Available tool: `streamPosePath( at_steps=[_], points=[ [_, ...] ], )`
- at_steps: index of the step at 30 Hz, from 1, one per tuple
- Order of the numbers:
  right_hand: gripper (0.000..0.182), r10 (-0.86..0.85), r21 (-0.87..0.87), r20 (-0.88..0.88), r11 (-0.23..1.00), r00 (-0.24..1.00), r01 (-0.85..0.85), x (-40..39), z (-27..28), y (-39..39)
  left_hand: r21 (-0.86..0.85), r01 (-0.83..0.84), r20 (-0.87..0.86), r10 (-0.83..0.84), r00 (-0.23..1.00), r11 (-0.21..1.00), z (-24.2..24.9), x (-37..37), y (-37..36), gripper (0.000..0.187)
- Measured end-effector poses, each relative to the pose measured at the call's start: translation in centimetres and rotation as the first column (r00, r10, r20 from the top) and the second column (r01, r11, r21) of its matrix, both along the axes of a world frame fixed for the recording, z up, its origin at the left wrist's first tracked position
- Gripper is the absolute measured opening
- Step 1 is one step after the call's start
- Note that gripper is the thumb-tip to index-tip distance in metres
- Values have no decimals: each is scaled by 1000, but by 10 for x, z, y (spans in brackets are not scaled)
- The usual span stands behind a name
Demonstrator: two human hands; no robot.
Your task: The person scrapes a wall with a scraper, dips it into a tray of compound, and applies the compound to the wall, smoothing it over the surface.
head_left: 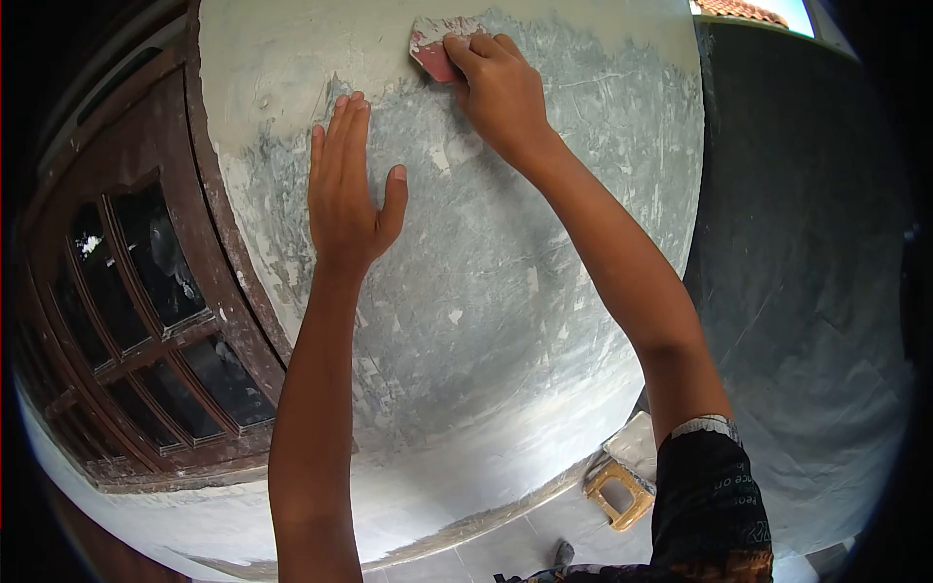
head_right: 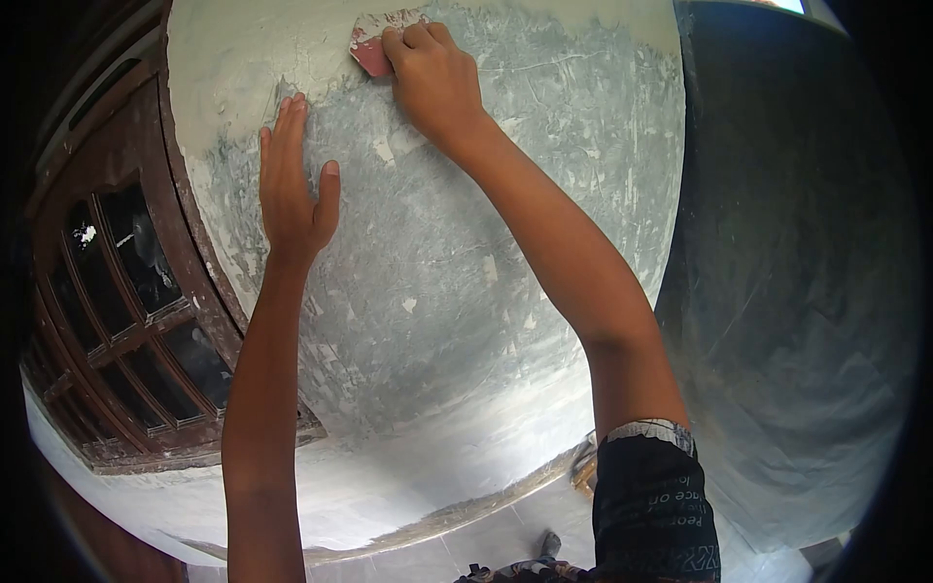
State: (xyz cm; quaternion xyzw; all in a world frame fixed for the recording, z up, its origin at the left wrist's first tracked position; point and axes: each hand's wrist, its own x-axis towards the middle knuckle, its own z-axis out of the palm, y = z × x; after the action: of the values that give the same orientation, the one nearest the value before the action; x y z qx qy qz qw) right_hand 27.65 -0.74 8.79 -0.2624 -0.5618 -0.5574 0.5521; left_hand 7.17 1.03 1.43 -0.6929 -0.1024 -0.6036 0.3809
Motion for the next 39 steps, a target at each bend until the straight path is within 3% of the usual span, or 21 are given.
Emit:
streamPosePath(
  at_steps=[7, 11, 14, 18, 20, 22, 24, 27, 30, 33, 36, 39],
  points=[
    [42, 100, -182, 46, 979, 994, -90, -9, -75, -20, 1, 34, 3, -34, 999, 999, 0, -1, -2, 60],
    [39, 52, 13, -35, 999, 998, -52, 7, -17, -17, -3, 16, 0, -16, 1000, 1000, 0, 0, 1, 61],
    [40, -59, -27, -45, 998, 997, 58, 20, -1, -2, -2, 14, 5, -14, 1000, 1000, 0, 0, 3, 61],
    [58, 13, -176, -48, 984, 999, -21, 14, -62, -2, -4, 26, 2, -26, 1000, 1000, 0, 0, 2, 60],
    [51, 84, -207, 0, 975, 996, -82, 7, -82, -12, 4, 23, -9, -23, 1000, 1000, 0, 0, 1, 60],
    [50, 128, -229, -7, 965, 992, -126, 4, -69, -19, 6, 21, -9, -21, 1000, 1000, 0, 0, 1, 59],
    [46, 165, -72, -66, 983, 984, -169, 8, -32, -16, 0, 15, -14, -15, 1000, 1000, 0, 0, 1, 59],
    [42, 18, -4, -59, 1000, 998, -19, 14, -1, -5, 25, -8, 15, 8, 1000, 1000, 1, -1, 2, 61],
    [44, -27, -144, -57, 989, 998, 18, 7, -36, 2, 26, 2, 27, -3, 1000, 1000, 1, -1, 3, 61],
    [50, 126, -195, 14, 973, 992, -121, -9, -88, -10, 30, 17, 40, -18, 999, 999, 0, -1, 0, 61],
    [52, 175, -161, -28, 971, 984, -178, -7, -68, -19, 29, 13, 32, -14, 999, 1000, 1, -1, 0, 61],
    [49, 80, -21, -72, 996, 994, -82, 8, -20, -12, 23, 12, 41, -13, 999, 1000, -1, -1, 2, 61]
  ],
)
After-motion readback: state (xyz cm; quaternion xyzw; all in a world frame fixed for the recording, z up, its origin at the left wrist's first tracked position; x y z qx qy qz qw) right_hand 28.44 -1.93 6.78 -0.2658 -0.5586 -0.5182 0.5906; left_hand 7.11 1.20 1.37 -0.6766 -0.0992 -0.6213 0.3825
